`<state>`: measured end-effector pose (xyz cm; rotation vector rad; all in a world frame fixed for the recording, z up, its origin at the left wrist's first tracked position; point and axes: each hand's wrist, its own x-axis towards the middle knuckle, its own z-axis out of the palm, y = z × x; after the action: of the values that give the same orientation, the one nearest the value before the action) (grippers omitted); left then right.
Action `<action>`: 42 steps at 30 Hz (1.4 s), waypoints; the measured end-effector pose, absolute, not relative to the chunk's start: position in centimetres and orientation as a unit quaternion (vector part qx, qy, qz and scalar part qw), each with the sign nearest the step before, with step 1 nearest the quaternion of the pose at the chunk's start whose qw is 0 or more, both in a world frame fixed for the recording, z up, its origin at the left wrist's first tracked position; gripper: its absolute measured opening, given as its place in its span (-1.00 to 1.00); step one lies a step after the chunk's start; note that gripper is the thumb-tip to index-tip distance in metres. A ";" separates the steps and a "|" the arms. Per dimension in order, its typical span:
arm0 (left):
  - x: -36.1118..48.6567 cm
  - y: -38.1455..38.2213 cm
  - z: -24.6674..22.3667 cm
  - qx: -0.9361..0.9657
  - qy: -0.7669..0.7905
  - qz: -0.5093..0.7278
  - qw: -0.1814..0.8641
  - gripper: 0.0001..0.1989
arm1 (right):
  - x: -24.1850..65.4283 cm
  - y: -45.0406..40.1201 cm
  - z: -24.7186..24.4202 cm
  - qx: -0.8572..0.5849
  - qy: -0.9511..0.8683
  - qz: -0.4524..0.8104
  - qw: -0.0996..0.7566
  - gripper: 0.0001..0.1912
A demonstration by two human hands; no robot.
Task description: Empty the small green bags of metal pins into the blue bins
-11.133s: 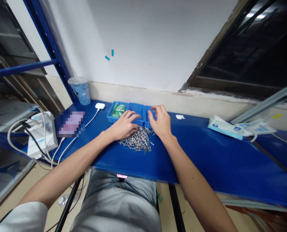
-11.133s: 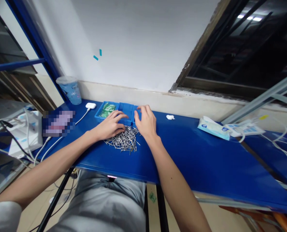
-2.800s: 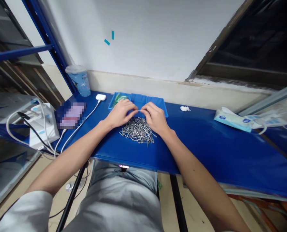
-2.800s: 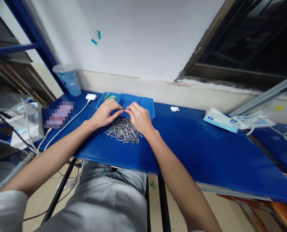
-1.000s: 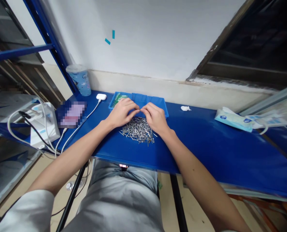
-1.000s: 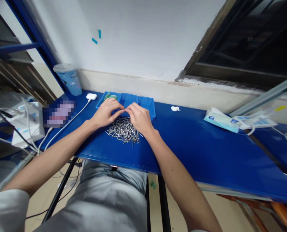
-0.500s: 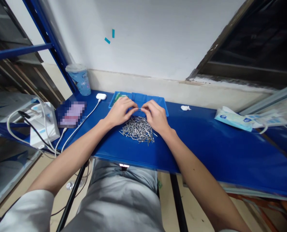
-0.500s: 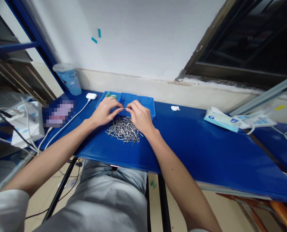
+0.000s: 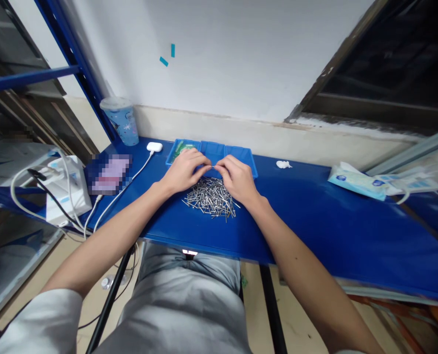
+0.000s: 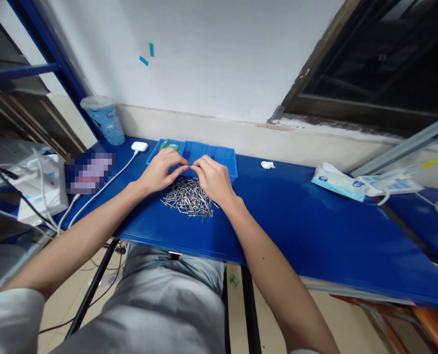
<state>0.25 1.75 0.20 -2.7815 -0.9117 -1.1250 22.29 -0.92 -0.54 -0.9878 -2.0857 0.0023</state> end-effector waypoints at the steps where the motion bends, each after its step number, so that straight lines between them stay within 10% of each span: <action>1: 0.3 1.7 0.2 -0.887 -0.290 -0.360 0.004 -0.75 | 22.3 -0.9 -0.5 -0.392 -0.827 0.001 0.404 -0.74; 42: 0.2 1.7 0.3 -0.891 -0.297 -0.343 -0.010 -0.74 | 22.4 -0.9 -0.7 -0.393 -0.833 0.010 0.390 -0.73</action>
<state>0.24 1.71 0.33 -2.8176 -0.9390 -1.0851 22.36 -0.93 -0.65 -0.9984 -2.1169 0.0259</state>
